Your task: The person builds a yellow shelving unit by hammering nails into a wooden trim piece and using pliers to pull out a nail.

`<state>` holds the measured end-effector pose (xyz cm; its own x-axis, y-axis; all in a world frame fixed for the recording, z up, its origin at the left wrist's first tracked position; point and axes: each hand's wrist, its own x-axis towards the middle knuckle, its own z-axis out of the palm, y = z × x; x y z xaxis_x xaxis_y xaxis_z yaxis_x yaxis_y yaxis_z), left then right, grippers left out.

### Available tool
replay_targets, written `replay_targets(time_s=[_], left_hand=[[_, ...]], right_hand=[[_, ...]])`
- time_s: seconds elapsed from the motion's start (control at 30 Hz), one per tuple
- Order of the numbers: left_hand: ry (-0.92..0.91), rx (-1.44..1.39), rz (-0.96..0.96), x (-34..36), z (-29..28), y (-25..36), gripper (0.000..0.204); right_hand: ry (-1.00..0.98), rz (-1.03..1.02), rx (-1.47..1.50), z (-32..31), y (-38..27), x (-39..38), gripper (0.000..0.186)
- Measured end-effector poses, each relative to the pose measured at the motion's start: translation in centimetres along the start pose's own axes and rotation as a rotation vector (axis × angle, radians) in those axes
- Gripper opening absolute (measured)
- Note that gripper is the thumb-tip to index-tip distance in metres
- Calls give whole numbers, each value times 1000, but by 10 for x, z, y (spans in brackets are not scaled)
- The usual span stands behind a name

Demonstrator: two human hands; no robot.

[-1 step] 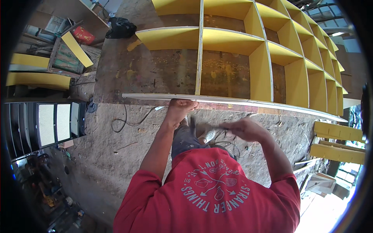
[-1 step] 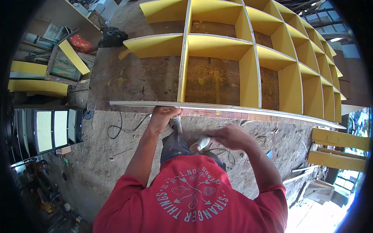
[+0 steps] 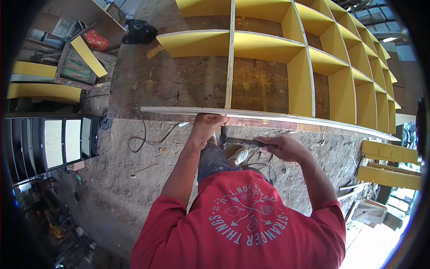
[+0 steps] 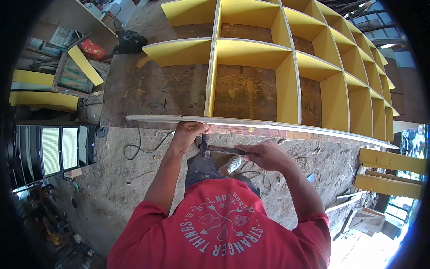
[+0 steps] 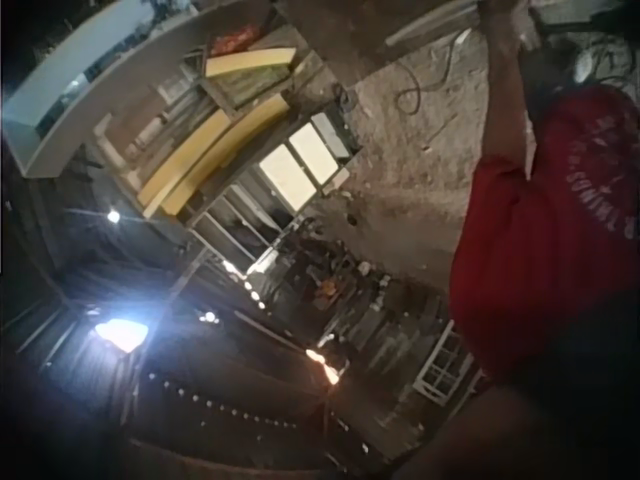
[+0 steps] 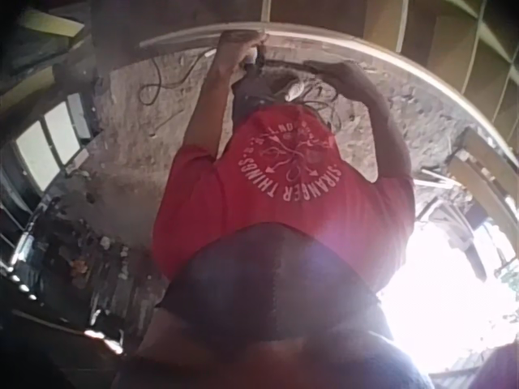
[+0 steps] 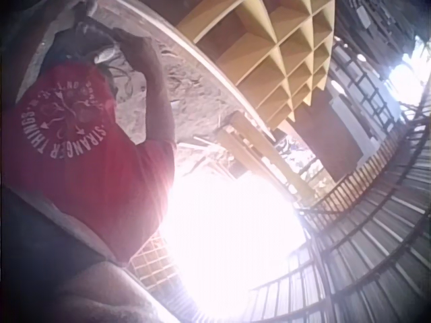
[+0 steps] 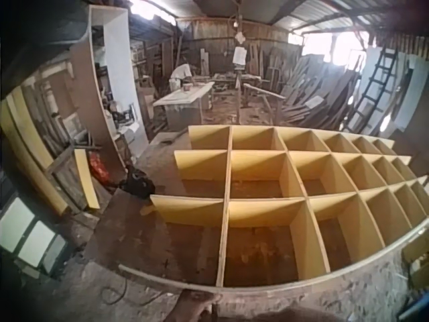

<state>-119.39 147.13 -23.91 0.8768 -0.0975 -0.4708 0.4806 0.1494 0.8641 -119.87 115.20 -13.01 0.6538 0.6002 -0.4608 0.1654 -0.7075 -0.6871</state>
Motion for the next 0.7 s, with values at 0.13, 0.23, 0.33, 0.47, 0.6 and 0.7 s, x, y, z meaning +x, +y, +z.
replay_targets(time_s=[0.13, 0.23, 0.33, 0.47, 0.6, 0.7], left_hand=[[11, 49, -15, 2, -3, -6, 15], [-36, -65, 19, 1, -2, -6, 15], [19, -32, -32, -1, -2, -9, 17], [-8, 203, -35, -21, -14, 11, 21], [-14, 842, 94, -52, -8, 103, 29], [257, 768, 597, -16, 7, 118, 39]], right_hand=[[-127, -164, -11, 2, 4, -4, 48], [-60, 71, -70, -11, -16, -2, 47], [-136, 33, 26, 2, -10, -5, 46], [-313, -4, -89, -1, -23, -13, 45], [-317, 2, -63, 14, -24, -25, 42], [-336, -46, -67, 8, -21, -18, 44]])
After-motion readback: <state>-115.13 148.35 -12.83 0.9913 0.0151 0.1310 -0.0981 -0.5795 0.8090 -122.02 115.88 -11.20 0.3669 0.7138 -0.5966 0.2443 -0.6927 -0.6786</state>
